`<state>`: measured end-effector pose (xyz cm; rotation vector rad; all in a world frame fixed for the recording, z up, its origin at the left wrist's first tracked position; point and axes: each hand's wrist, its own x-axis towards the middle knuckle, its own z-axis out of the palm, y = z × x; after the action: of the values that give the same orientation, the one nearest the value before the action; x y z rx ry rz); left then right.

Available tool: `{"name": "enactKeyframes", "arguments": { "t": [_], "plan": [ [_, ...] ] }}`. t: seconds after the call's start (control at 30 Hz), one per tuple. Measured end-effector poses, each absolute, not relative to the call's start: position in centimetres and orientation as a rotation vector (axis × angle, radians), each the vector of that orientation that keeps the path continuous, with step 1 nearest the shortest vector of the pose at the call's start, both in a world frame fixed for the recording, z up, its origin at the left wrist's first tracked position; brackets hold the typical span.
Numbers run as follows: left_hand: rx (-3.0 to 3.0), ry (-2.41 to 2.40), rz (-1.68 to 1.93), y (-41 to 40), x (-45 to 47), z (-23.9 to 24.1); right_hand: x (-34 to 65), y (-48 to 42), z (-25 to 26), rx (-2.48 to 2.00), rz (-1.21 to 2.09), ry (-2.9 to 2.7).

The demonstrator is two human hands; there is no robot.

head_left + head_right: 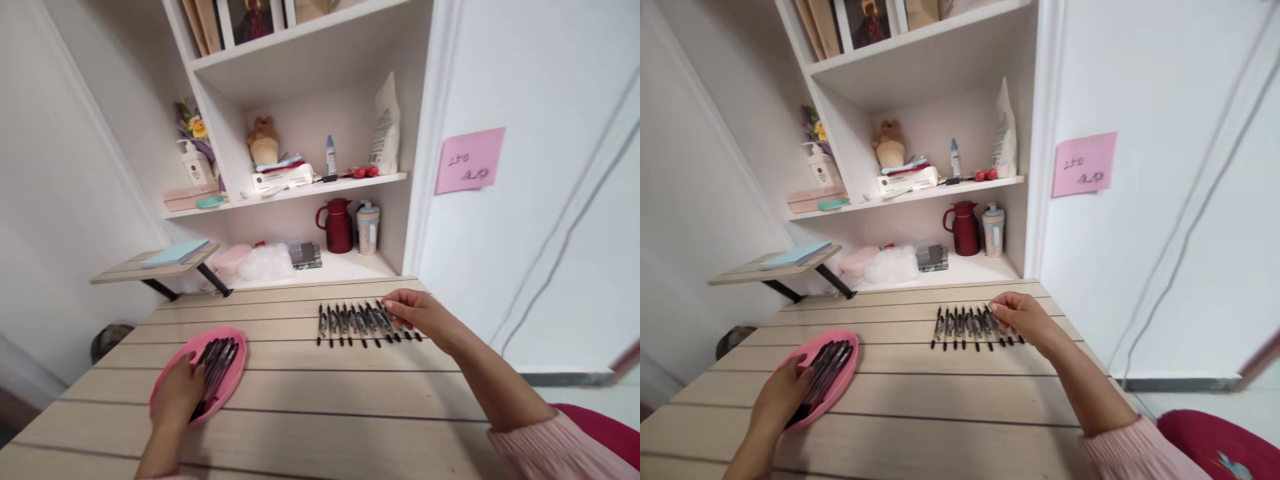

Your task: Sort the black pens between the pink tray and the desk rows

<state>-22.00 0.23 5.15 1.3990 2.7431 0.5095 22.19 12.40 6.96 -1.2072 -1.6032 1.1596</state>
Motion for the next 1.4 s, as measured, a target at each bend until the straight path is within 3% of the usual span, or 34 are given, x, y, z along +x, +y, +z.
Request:
{"name": "enactKeyframes", "arguments": {
  "t": [0.3, 0.47, 0.83, 1.07, 1.2, 1.4],
  "plan": [
    [1.572, 2.515, 0.929, 2.2, -16.9, 6.2, 27.0, 15.9, 4.3, -2.060, 0.344, -1.794],
    [1.848, 2.094, 1.104, 3.4, -11.6, 6.1, 27.3, 16.2, 2.2, -2.169, 0.420, -1.804],
    [2.013, 1.609, 1.010, 4.9, -3.0, 5.2, 26.6, 15.9, 2.4, -2.157, 0.446, -1.801],
    [1.232, 1.335, 1.117, 6.1, 0.1, 3.2, 23.5, 14.2, 5.5, -1.946, 0.547, -1.845],
    [0.719, 1.002, 1.297, 6.3, 1.3, 2.7, 17.2, 10.7, 5.0, -1.499, 0.882, -2.024],
    [0.414, 0.941, 1.397, 5.9, 0.8, 1.4, 16.5, 10.3, 4.8, -1.414, 0.766, -2.250]
  ]
}}
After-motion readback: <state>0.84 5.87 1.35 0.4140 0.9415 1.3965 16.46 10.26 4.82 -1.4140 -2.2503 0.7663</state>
